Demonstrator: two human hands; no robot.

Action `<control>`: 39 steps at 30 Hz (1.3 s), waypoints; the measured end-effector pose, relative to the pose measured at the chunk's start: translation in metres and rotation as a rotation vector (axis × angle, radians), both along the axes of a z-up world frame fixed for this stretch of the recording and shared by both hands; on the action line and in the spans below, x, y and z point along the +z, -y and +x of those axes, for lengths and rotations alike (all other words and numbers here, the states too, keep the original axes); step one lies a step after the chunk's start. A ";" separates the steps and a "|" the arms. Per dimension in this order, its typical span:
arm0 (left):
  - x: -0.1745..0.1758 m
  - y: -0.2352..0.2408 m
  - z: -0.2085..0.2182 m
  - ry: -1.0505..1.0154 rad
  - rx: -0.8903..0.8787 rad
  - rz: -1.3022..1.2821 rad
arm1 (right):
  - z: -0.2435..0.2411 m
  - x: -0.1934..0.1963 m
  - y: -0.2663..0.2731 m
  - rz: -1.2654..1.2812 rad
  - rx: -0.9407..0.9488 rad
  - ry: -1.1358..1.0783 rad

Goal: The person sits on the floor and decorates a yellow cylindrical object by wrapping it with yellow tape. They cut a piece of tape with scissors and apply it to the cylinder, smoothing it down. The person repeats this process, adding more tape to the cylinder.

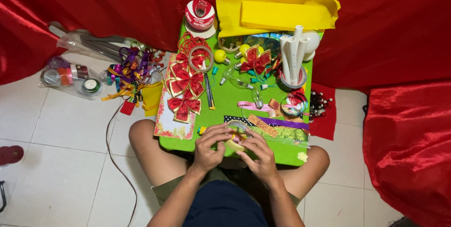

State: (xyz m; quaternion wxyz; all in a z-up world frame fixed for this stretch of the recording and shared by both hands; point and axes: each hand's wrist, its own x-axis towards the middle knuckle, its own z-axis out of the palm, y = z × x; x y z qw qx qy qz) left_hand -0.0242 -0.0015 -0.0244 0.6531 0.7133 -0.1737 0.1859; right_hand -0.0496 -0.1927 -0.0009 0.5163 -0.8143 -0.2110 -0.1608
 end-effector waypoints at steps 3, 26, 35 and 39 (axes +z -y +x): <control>0.017 -0.001 0.000 0.000 -0.038 -0.008 | -0.001 -0.001 0.002 0.015 -0.010 -0.015; 0.023 0.002 -0.022 -0.034 -0.051 0.003 | -0.017 0.021 -0.009 -0.071 -0.088 0.112; 0.035 0.005 -0.030 -0.049 0.014 0.024 | -0.024 0.029 -0.006 -0.166 -0.062 0.114; 0.029 0.008 -0.034 0.023 0.176 0.155 | -0.024 0.031 -0.008 -0.187 -0.105 0.147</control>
